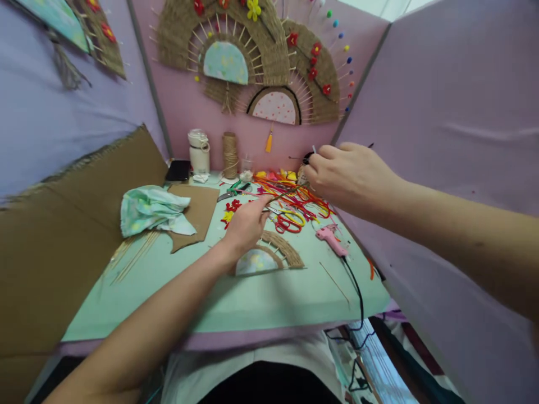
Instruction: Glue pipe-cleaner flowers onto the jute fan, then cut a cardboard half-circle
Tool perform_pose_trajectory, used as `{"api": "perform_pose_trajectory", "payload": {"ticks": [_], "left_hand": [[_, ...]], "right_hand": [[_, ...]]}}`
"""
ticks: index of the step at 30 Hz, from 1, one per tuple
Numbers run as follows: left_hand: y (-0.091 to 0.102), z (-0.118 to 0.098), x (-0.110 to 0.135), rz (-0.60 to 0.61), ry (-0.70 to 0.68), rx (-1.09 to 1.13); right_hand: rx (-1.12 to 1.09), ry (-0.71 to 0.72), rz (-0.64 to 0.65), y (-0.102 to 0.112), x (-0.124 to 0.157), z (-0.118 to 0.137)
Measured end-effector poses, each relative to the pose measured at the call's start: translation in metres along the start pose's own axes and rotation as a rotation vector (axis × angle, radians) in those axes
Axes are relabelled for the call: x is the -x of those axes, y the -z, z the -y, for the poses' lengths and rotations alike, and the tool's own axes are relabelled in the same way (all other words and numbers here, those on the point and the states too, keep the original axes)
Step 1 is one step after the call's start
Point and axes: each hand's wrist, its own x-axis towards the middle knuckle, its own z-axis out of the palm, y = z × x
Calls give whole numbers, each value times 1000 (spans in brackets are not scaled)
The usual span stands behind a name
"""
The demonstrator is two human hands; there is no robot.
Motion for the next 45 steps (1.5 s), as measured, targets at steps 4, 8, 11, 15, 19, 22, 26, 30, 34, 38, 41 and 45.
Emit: {"api": "perform_pose_trajectory", "payload": {"ticks": [4,8,11,15,19,22,26,30,34,38,41,45], "left_hand": [[5,-9,5,-77,292,583],[12,-9,7,-98,477,1236],[8,-4,10,-97,527,1414],[-5,6,16,-67,579,1443],[-13,12,22,30,558,1376],[-16,17,24,53,630,1186],[-15,26,26,-212,739,685],[-6,33,26,-214,538,247],[2,38,24,-279,402,119],[5,44,23,-352,373,123],[5,46,23,-348,374,114],[4,46,23,-335,380,88]], "right_hand": [[-186,6,-461,11,7,19],[-509,-278,-720,-22,19,40],[-924,-315,-345,-73,28,61],[-1466,-236,81,-122,43,92],[-1704,-370,75,-140,49,111],[-1552,-533,-28,-150,49,113],[-1016,-648,-53,-165,53,113],[-633,-683,12,-178,58,117],[-530,-690,60,-183,58,122],[-525,-669,81,-182,55,124],[-536,-660,77,-180,55,125],[-548,-674,60,-180,57,128]]}}
